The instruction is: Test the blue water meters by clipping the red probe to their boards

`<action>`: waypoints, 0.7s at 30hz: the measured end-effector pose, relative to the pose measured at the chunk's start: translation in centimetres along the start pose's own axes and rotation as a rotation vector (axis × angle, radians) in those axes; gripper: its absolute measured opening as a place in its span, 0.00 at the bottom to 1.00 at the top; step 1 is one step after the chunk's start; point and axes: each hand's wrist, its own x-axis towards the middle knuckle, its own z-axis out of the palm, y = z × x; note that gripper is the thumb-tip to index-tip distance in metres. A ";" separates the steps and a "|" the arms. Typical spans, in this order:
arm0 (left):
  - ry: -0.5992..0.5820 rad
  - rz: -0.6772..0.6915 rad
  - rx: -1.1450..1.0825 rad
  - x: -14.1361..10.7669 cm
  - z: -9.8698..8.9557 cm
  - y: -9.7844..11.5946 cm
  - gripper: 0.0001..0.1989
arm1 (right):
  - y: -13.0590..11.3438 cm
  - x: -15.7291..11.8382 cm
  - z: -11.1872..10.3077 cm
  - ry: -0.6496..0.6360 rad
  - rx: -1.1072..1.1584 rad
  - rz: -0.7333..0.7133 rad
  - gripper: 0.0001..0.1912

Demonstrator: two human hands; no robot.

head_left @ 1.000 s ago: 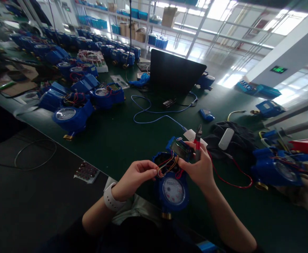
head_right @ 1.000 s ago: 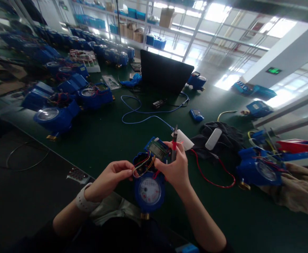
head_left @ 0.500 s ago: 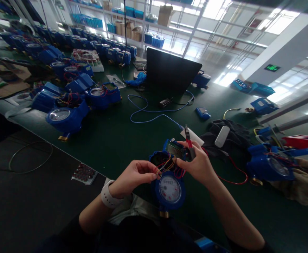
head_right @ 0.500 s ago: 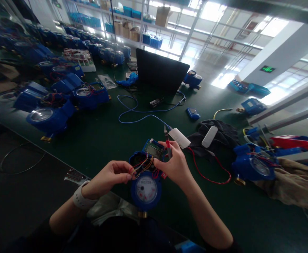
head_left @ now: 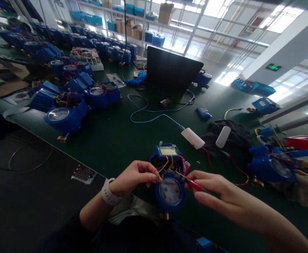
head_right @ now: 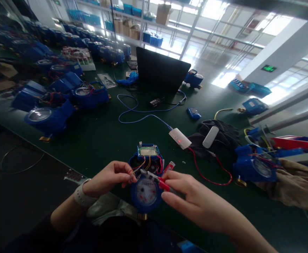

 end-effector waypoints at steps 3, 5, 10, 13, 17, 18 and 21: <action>-0.009 -0.002 -0.001 0.0 0.0 0.0 0.11 | -0.7 0.3 0.4 -0.095 -0.070 0.027 0.18; -0.012 0.003 0.001 -0.1 0.0 -0.1 0.11 | -0.6 0.8 0.6 -0.086 -0.115 0.039 0.18; 0.004 0.033 0.007 -0.4 0.3 0.0 0.10 | -0.2 1.3 0.8 -0.064 -0.157 0.020 0.18; 0.006 0.042 0.002 -0.6 0.4 -0.1 0.10 | 0.0 1.4 0.8 -0.080 -0.147 0.018 0.17; 0.005 0.047 -0.002 -0.6 0.5 -0.2 0.11 | 0.0 1.4 0.6 -0.101 -0.144 0.005 0.18; 0.004 0.047 -0.002 -0.6 0.5 -0.2 0.12 | -0.1 1.5 0.6 -0.105 -0.147 0.004 0.18; 0.003 0.046 -0.008 -0.6 0.5 -0.2 0.12 | -0.2 1.6 0.5 -0.124 -0.148 0.011 0.18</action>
